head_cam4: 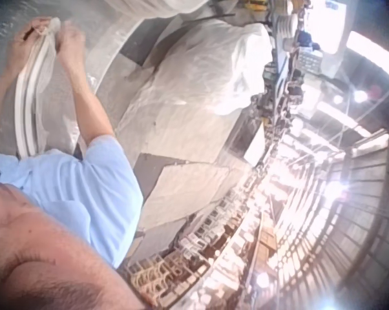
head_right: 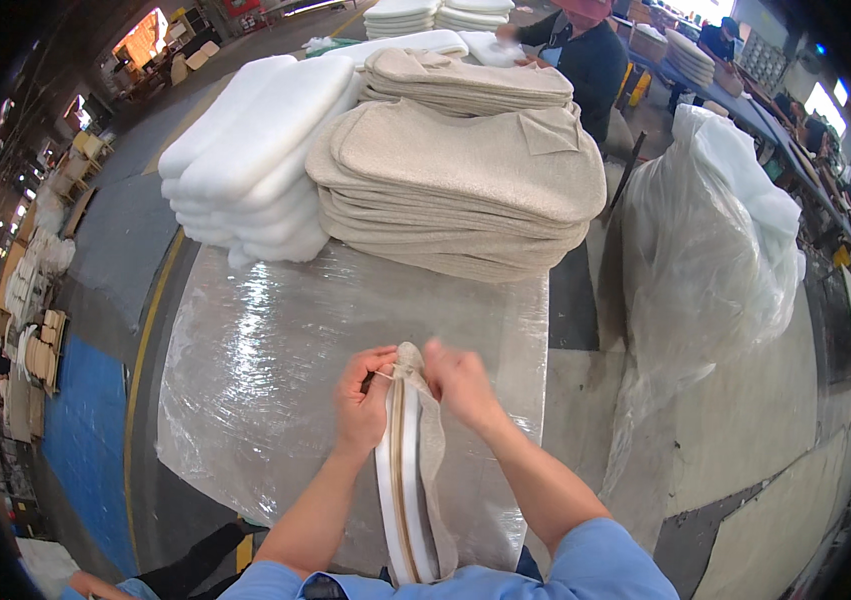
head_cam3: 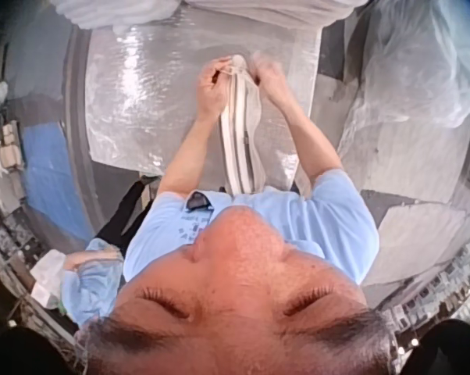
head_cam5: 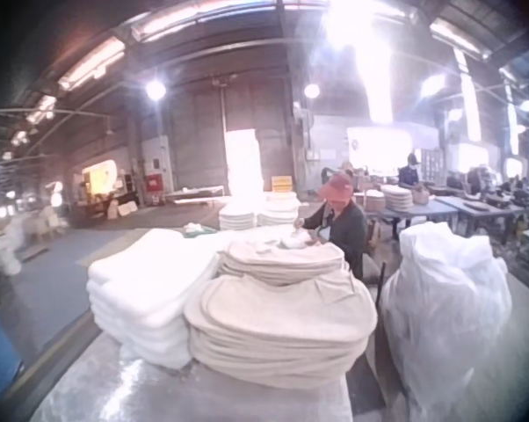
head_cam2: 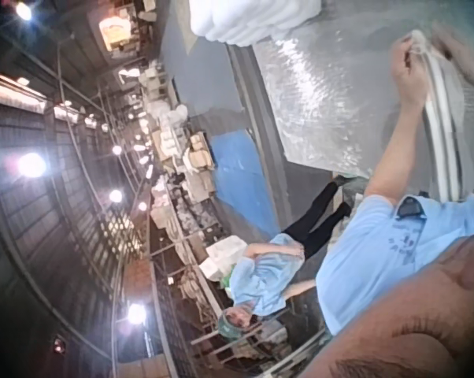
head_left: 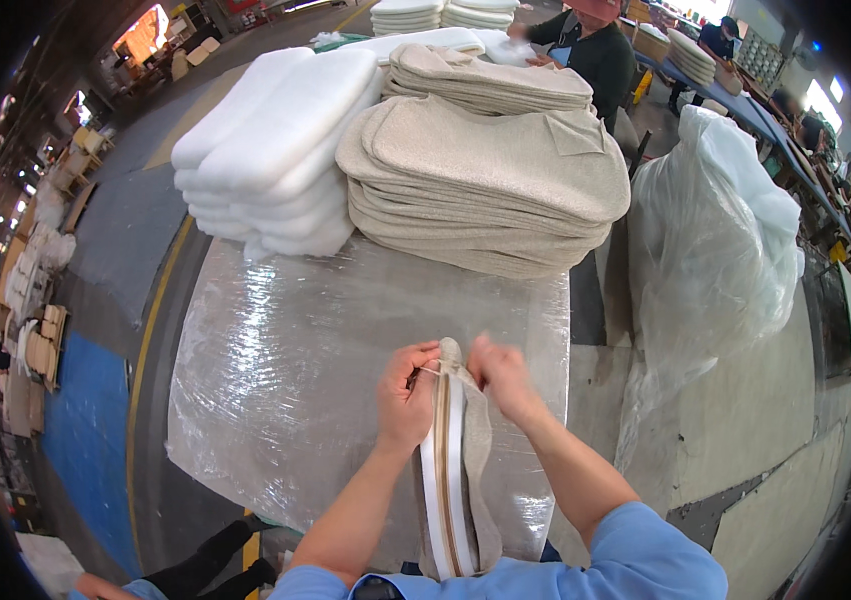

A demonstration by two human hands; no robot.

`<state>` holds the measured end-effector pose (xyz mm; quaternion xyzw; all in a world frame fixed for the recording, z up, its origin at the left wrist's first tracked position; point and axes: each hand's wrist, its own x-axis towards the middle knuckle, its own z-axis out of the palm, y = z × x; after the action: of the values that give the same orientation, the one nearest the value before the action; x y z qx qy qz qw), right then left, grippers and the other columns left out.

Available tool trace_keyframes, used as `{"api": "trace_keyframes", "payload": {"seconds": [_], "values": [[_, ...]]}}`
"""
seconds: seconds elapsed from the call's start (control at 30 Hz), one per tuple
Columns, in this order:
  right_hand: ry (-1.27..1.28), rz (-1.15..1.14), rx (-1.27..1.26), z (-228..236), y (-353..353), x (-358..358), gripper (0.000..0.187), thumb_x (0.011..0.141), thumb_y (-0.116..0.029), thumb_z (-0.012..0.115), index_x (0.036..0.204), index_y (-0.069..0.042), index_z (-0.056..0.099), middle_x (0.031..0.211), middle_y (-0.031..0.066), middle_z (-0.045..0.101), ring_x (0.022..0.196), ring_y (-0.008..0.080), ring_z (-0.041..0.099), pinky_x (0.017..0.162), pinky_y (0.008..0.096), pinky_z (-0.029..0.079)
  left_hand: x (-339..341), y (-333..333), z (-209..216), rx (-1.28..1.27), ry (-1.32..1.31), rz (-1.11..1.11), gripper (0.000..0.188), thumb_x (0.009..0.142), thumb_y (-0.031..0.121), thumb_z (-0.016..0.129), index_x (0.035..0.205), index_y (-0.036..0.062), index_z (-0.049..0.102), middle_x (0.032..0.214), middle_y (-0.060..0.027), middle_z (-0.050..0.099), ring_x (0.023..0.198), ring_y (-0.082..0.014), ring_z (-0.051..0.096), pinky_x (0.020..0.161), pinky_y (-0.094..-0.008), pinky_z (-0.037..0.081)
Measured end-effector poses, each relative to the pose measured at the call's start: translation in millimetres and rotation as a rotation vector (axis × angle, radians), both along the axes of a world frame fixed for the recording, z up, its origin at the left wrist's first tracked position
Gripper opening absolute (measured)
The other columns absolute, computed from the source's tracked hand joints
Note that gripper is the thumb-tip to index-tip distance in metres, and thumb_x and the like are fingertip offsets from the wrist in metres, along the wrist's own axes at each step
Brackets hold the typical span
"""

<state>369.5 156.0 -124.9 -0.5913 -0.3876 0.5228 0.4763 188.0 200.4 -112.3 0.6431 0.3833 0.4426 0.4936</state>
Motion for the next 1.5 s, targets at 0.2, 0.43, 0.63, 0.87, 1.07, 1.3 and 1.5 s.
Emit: {"api": "trace_keyframes", "payload": {"seconds": [0.2, 0.43, 0.63, 0.87, 1.07, 1.3, 1.5], "values": [[0.534, -0.371, 0.316, -32.2, 79.3, 10.3, 0.069, 0.112, -0.067, 0.028, 0.110, -0.007, 0.063, 0.104, 0.0077, 0.066, 0.100, 0.0204, 0.063, 0.089, 0.0386, 0.048, -12.7, 63.9, -23.4, -0.513, -0.364, -0.443, 0.045, 0.111, 0.039, 0.053, 0.125, -0.0001, 0.070, 0.120, -0.0113, 0.073, 0.111, -0.0213, 0.069, 0.097, -0.0414, 0.055], [0.465, -0.396, 0.293, -10.4, 85.9, -16.6, 0.078, 0.109, -0.073, 0.022, 0.139, -0.007, 0.053, 0.125, 0.0076, 0.063, 0.120, 0.0213, 0.059, 0.105, 0.0396, 0.043, 59.0, 102.8, -58.0, -0.455, 0.013, -0.282, 0.058, 0.114, 0.050, 0.041, 0.148, 0.0039, 0.053, 0.118, -0.0040, 0.067, 0.107, -0.0152, 0.061, 0.096, -0.0335, 0.047], [0.276, -0.352, 0.266, 5.6, 86.5, -33.9, 0.097, 0.103, -0.083, 0.016, 0.157, -0.007, 0.042, 0.142, 0.0089, 0.055, 0.136, 0.0217, 0.048, 0.117, 0.0400, 0.033, 62.2, 95.5, -42.9, -0.497, -0.151, -0.301, 0.056, 0.116, 0.042, 0.042, 0.159, 0.0078, 0.040, 0.126, -0.0013, 0.060, 0.110, -0.0127, 0.054, 0.102, -0.0301, 0.044], [0.167, -0.255, 0.345, 11.1, 88.8, -64.1, 0.114, 0.092, -0.094, 0.009, 0.170, -0.012, 0.024, 0.161, 0.0128, 0.040, 0.146, 0.0256, 0.038, 0.124, 0.0431, 0.023, 42.3, 94.5, -20.7, -0.612, -0.253, -0.250, 0.054, 0.117, 0.036, 0.041, 0.163, 0.0078, 0.035, 0.129, -0.0013, 0.057, 0.107, -0.0117, 0.053, 0.103, -0.0279, 0.043], [0.126, -0.176, 0.359, 1.4, 89.0, -74.2, 0.118, 0.089, -0.097, 0.011, 0.172, -0.013, 0.019, 0.165, 0.0151, 0.034, 0.151, 0.0283, 0.033, 0.127, 0.0457, 0.018, 31.7, 100.8, -33.2, -0.473, -0.280, -0.198, 0.048, 0.116, 0.032, 0.042, 0.155, 0.0033, 0.043, 0.114, -0.0039, 0.062, 0.101, -0.0125, 0.056, 0.097, -0.0297, 0.046], [0.338, -0.186, 0.244, 11.2, 50.9, -73.8, 0.113, 0.092, -0.093, 0.018, 0.172, -0.013, 0.011, 0.169, 0.0172, 0.029, 0.157, 0.0313, 0.026, 0.129, 0.0494, 0.016, 2.5, 88.3, -15.0, -0.663, -0.380, -0.001, 0.041, 0.115, 0.030, 0.043, 0.146, 0.0037, 0.049, 0.110, -0.0115, 0.068, 0.102, -0.0186, 0.065, 0.091, -0.0343, 0.053], [0.487, -0.098, 0.464, 17.7, 2.7, -73.2, 0.098, 0.101, -0.054, 0.068, 0.170, -0.009, 0.014, 0.170, 0.0189, 0.028, 0.158, 0.0318, 0.028, 0.129, 0.0479, 0.022, -18.1, 41.6, 24.0, -0.497, -0.611, -0.125, 0.049, 0.106, 0.019, 0.052, 0.151, 0.0023, 0.041, 0.132, -0.0206, 0.064, 0.130, -0.0295, 0.060, 0.111, -0.0432, 0.050]]}}
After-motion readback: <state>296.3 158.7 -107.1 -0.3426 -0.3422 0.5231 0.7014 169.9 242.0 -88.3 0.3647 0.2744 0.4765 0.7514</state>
